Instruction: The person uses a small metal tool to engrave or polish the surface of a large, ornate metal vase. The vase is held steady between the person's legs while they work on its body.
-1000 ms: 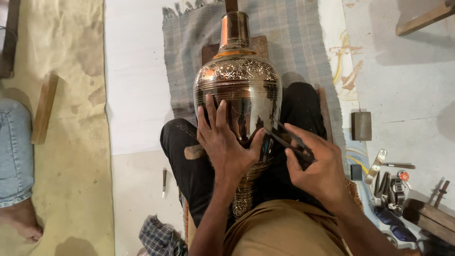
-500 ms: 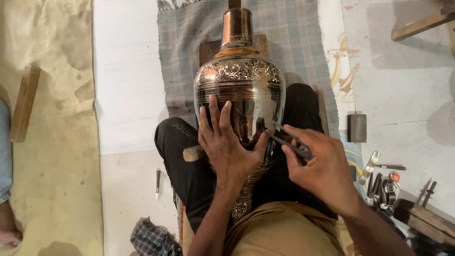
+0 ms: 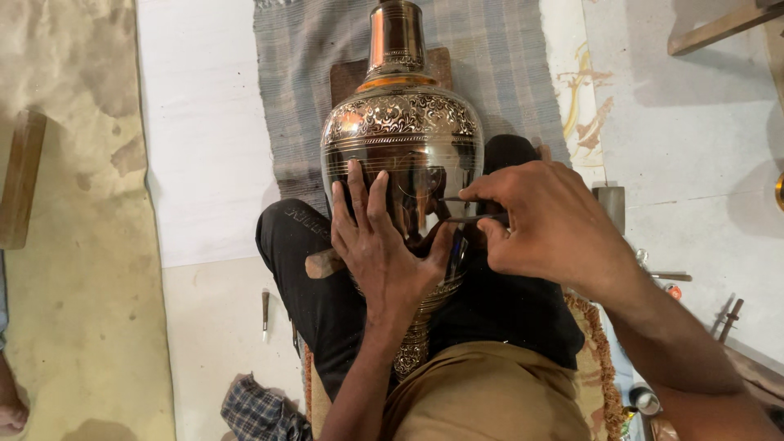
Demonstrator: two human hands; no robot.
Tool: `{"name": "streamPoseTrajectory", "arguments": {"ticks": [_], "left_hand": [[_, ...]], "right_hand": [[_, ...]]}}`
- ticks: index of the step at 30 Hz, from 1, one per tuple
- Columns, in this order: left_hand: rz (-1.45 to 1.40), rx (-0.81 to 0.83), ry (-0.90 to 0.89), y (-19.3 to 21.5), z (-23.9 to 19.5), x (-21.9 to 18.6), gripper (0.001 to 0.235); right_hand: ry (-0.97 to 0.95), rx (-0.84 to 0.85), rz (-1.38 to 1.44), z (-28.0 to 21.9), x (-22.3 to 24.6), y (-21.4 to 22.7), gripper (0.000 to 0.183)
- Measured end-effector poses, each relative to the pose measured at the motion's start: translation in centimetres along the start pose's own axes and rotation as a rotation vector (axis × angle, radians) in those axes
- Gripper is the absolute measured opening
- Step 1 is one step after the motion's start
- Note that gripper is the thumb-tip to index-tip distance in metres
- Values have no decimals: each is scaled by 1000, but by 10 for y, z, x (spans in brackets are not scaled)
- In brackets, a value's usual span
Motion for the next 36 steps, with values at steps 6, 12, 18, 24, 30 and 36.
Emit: {"name": "streamPoseTrajectory", "arguments": {"ticks": [6, 12, 18, 24, 30, 36], "left_hand": [[11, 21, 10, 1, 1, -2, 101], [4, 22, 9, 1, 1, -2, 99], [-4, 22, 4, 0, 0, -1, 97], [0, 24, 1, 1, 1, -1, 97], [-10, 28, 26, 1, 0, 0, 100], [-44, 15, 26, 0, 2, 0, 102]], "right_hand": [[-56, 36, 19, 3, -15, -3, 42], [26, -89, 175, -6, -23, -12, 42], [-270, -91, 264, -24, -28, -30, 42], [-48, -290, 112, -34, -24, -40, 38], [-39, -268, -7, -35, -18, -44, 38], [-24, -276, 104, -36, -11, -34, 43]]}}
Point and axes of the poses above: each hand's wrist, its own z-axis towards the middle knuckle, its own y-axis out of the back of the hand, x = y × z, the point moved 3 cm from there along z, towards the middle knuckle, and after that the axes turned 1 degree about x, right-handed, at the moved point
